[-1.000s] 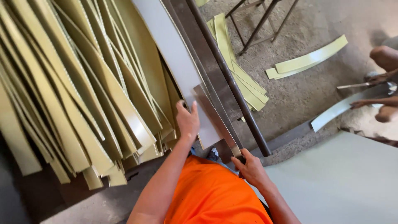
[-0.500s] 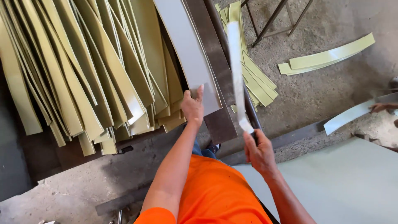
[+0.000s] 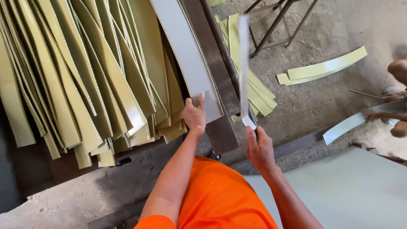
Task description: Scraping off excess material from the edges of curved panels using a hand tool.
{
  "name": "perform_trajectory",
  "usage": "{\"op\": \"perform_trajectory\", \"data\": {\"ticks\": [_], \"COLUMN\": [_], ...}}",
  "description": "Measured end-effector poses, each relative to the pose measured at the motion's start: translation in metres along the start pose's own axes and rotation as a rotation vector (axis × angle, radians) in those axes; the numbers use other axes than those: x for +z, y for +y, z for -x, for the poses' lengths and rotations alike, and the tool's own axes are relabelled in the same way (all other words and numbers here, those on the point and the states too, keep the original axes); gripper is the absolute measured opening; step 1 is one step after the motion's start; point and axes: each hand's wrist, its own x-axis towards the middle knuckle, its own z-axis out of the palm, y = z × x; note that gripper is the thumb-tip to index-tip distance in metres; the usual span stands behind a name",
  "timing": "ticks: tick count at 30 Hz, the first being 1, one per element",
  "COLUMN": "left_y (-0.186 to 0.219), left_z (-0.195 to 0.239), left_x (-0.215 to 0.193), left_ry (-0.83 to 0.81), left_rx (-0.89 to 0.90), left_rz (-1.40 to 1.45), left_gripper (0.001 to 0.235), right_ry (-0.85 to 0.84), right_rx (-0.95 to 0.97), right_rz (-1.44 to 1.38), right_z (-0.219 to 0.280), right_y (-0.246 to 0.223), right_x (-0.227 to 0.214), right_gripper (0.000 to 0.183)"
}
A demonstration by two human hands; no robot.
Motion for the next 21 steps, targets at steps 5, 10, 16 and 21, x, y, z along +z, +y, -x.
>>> {"op": "perform_trajectory", "data": {"ticks": [5,10,16,21], "left_y": [0.009,-0.001,0.004,0.009], "left_z": [-0.002,-0.002,-0.002,-0.013], "left_x": [-0.002,0.000,-0.003,0.004], "left_ry": [-0.002,-0.013,-0.003,-0.023], "left_rx": [-0.020,-0.092,-0.026,-0.105], "left_rz": [-0.055,-0.062,-0.047,-0.100], "left_gripper": [0.063,0.064,0.065,0.065], "right_ry": [0.083,-0.085,0.037,0.007], "right_rx": [-0.286,0.220,-0.055,-0.069], "right_rz": [0.340,0.186,0.010,0.328], "right_z": [-0.026,0.008,0.014,0.014], "right_y": [0.100,0.012,0.042,0.050], "right_x": [0.029,0.020,0.020,0.020], "right_gripper": [0.045,0.045,0.044,0.042]}}
